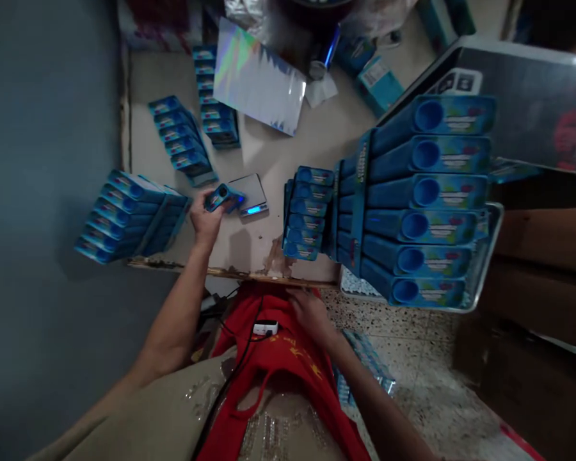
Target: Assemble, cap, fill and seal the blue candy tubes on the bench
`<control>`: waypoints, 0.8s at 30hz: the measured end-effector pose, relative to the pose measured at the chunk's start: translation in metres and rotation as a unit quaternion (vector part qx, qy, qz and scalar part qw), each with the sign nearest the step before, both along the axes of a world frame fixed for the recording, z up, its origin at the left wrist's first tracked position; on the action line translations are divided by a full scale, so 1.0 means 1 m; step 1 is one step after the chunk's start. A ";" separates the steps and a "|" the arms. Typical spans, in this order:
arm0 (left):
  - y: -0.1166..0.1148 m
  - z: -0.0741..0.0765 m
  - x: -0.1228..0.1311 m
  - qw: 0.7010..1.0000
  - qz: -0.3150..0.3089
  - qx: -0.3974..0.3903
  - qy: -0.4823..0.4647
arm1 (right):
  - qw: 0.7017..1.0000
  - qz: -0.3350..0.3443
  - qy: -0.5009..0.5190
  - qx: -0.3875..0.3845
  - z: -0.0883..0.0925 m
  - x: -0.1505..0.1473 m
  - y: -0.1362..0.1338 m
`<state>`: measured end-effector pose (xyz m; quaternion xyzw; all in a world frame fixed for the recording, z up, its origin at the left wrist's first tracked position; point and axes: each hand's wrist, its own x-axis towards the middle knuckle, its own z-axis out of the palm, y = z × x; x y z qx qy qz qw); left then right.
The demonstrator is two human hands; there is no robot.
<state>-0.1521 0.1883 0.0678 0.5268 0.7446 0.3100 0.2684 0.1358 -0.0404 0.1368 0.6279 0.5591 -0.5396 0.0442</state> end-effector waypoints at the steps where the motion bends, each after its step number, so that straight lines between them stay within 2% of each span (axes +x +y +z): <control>1: -0.014 0.001 -0.009 1.000 0.019 -0.002 0.011 | 0.999 0.027 0.013 0.042 -0.007 -0.031 0.015; 3: -0.042 -0.001 -0.026 0.999 0.045 -0.009 0.023 | 0.992 0.069 -0.006 0.108 -0.021 -0.086 0.057; 5: -0.063 -0.006 -0.040 0.998 0.056 -0.016 0.022 | 0.982 0.126 -0.086 0.112 -0.035 -0.125 0.106; 7: -0.074 -0.013 -0.051 0.998 0.054 -0.019 0.015 | 0.967 0.177 -0.158 0.096 -0.049 -0.149 0.147; 9: -0.077 -0.019 -0.059 0.998 0.050 -0.018 0.014 | 0.955 0.199 -0.200 0.091 -0.059 -0.161 0.173; 12: -0.075 -0.024 -0.066 0.998 0.053 -0.021 0.018 | 0.949 0.201 -0.221 0.104 -0.067 -0.167 0.183; 19: -0.077 -0.026 -0.075 0.996 0.074 -0.039 -0.005 | 0.934 0.223 -0.255 0.110 -0.073 -0.164 0.168; 24: -0.080 -0.028 -0.075 0.996 0.075 -0.057 -0.005 | 0.930 0.225 -0.267 0.113 -0.074 -0.167 0.171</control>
